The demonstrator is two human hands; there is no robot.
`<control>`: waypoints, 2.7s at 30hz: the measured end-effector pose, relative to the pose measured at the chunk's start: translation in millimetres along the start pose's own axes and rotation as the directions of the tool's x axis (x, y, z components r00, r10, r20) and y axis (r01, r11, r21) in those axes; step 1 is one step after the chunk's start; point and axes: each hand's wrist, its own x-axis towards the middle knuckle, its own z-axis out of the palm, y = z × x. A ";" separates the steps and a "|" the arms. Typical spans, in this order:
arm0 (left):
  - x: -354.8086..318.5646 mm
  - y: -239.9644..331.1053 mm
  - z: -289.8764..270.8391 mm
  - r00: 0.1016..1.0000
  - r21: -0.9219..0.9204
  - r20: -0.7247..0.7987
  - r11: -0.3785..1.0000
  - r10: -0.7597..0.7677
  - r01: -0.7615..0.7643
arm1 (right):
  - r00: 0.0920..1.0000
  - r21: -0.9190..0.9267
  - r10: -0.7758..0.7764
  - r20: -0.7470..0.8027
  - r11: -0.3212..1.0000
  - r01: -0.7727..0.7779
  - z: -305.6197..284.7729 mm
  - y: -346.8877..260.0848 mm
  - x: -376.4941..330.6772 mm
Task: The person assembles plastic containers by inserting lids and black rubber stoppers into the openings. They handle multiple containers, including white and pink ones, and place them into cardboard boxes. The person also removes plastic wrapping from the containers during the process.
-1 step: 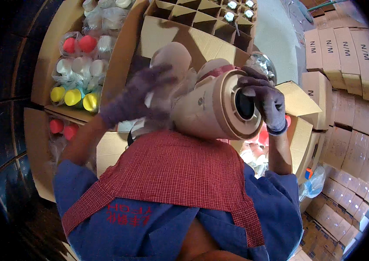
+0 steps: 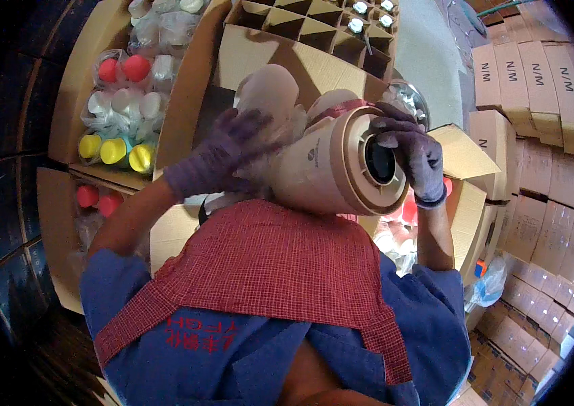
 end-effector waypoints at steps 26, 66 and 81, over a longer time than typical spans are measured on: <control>234.0 -108.5 2.1 0.791 -0.865 -0.015 0.405 -0.612 0.297 | 0.728 0.881 0.685 -0.033 0.364 -0.303 -46.2 218.9 185.9; -7.1 0.5 46.3 0.750 -0.541 0.452 0.520 -0.483 0.661 | 0.928 0.587 0.297 -0.227 0.802 -0.113 126.4 93.7 -61.3; 125.4 100.3 151.0 0.722 -0.577 0.681 0.697 0.123 0.426 | 0.665 -0.649 -0.256 -0.702 0.615 -0.448 75.5 60.2 -231.1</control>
